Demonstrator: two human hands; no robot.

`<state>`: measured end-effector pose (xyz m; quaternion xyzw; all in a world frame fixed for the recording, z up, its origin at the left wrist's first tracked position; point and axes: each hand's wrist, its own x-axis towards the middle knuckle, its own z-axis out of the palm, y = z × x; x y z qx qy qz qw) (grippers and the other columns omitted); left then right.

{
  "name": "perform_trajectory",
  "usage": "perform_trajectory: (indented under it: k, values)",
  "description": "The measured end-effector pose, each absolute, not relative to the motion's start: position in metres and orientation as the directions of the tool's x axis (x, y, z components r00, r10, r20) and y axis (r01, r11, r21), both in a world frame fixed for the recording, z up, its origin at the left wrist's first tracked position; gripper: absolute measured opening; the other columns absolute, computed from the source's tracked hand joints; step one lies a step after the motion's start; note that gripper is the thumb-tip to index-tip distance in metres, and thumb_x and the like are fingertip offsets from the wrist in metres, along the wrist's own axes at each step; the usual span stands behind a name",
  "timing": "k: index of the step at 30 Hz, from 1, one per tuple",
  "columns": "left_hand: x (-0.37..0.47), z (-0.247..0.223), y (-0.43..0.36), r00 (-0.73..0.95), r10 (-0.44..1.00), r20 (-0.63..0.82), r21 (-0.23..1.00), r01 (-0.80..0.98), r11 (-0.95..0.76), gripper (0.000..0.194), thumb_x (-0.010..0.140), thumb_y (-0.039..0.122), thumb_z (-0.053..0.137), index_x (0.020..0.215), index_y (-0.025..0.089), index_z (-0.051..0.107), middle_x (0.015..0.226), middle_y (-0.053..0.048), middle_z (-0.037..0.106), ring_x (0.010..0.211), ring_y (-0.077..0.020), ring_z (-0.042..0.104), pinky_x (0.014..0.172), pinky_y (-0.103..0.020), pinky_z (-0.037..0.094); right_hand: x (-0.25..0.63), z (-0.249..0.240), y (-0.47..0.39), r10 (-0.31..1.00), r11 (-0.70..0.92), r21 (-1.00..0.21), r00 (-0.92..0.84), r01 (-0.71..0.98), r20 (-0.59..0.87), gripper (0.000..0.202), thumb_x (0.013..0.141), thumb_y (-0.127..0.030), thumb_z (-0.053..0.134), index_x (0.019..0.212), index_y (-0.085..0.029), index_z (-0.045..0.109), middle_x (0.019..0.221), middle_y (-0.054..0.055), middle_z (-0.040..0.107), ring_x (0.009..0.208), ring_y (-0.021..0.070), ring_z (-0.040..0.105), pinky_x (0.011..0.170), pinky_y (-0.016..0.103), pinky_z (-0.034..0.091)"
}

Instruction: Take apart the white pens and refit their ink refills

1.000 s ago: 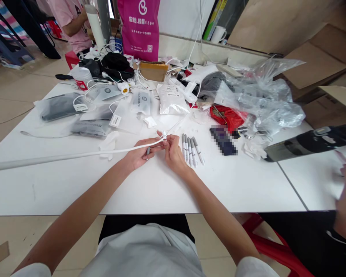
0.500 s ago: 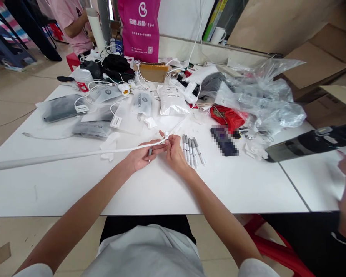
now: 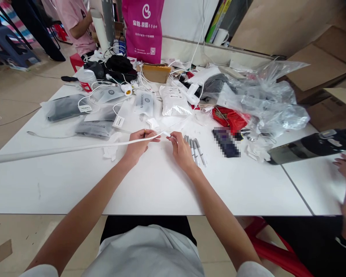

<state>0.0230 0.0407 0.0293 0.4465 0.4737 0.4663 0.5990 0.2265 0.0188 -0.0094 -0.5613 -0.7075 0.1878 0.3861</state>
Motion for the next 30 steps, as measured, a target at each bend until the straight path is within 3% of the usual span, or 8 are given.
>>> perform_trajectory:
  k: [5, 10, 18, 21, 24, 27, 30]
  values:
    - [0.022, 0.030, 0.042, 0.131, 0.990, -0.050, 0.999, 0.014, 0.049, 0.030, 0.081, 0.044, 0.085, 0.092, 0.016, 0.080, 0.095, -0.011, 0.081, 0.069, -0.0137, 0.064, 0.049, -0.024, 0.027, 0.231, -0.011, 0.021, 0.917, 0.326, -0.607, -0.085, 0.725, 0.391, 0.023, 0.113, -0.033, 0.037, 0.124, -0.025, 0.055, 0.119, 0.014, 0.075, 0.102, 0.0303, 0.069, 0.083, 0.040, 0.051]
    - [0.019, 0.029, 0.041, 0.162, 0.987, 0.011, 0.993, 0.114, -0.030, 0.030, 0.081, 0.046, 0.085, 0.088, 0.017, 0.082, 0.079, -0.004, 0.074, 0.063, -0.0110, 0.052, 0.055, -0.025, 0.035, 0.230, -0.011, 0.020, 0.898, 0.360, -0.542, -0.125, 0.759, 0.421, 0.022, 0.112, -0.027, 0.038, 0.123, -0.026, 0.056, 0.120, 0.012, 0.072, 0.101, 0.0292, 0.067, 0.082, 0.038, 0.049]
    - [0.014, 0.029, 0.045, 0.145, 0.986, 0.085, 0.994, 0.062, -0.094, 0.037, 0.070, 0.047, 0.096, 0.085, 0.017, 0.081, 0.078, -0.004, 0.074, 0.072, -0.0167, 0.063, 0.068, -0.029, 0.048, 0.227, -0.011, 0.016, 0.894, 0.424, -0.605, -0.207, 0.674, 0.396, 0.023, 0.113, -0.034, 0.037, 0.124, -0.025, 0.055, 0.121, 0.014, 0.072, 0.098, 0.0281, 0.070, 0.084, 0.039, 0.052]
    - [0.014, 0.027, 0.046, 0.169, 0.978, 0.125, 0.981, 0.128, -0.148, 0.036, 0.076, 0.051, 0.092, 0.084, 0.017, 0.082, 0.081, -0.005, 0.075, 0.074, -0.0165, 0.061, 0.068, -0.028, 0.046, 0.224, -0.013, 0.014, 0.915, 0.399, -0.687, -0.219, 0.608, 0.338, 0.024, 0.113, -0.039, 0.036, 0.127, -0.025, 0.051, 0.118, 0.014, 0.074, 0.103, 0.0288, 0.073, 0.085, 0.040, 0.054]
    - [0.012, 0.024, 0.046, 0.207, 0.958, 0.196, 0.952, 0.193, -0.236, 0.038, 0.088, 0.055, 0.082, 0.099, 0.019, 0.082, 0.096, -0.006, 0.078, 0.084, -0.0186, 0.064, 0.075, -0.029, 0.047, 0.222, -0.016, 0.014, 0.931, 0.364, -0.751, -0.198, 0.551, 0.306, 0.024, 0.114, -0.042, 0.035, 0.127, -0.026, 0.048, 0.119, 0.013, 0.076, 0.105, 0.0277, 0.075, 0.089, 0.042, 0.055]
    - [0.011, 0.018, 0.047, 0.296, 0.915, 0.276, 0.876, 0.313, -0.366, 0.039, 0.105, 0.054, 0.060, 0.108, 0.020, 0.079, 0.105, -0.007, 0.077, 0.091, -0.0198, 0.065, 0.082, -0.030, 0.048, 0.224, -0.017, 0.017, 0.938, 0.337, -0.761, -0.125, 0.554, 0.324, 0.024, 0.113, -0.042, 0.035, 0.125, -0.026, 0.048, 0.119, 0.013, 0.076, 0.106, 0.0280, 0.074, 0.093, 0.044, 0.055]
    - [0.010, 0.011, 0.049, 0.370, 0.867, 0.335, 0.760, 0.438, -0.481, 0.040, 0.111, 0.048, 0.049, 0.113, 0.021, 0.079, 0.102, -0.007, 0.074, 0.087, -0.0190, 0.063, 0.081, -0.030, 0.045, 0.227, -0.015, 0.020, 0.933, 0.326, -0.730, -0.079, 0.601, 0.351, 0.024, 0.113, -0.041, 0.036, 0.123, -0.025, 0.051, 0.120, 0.014, 0.075, 0.109, 0.0297, 0.071, 0.096, 0.046, 0.054]
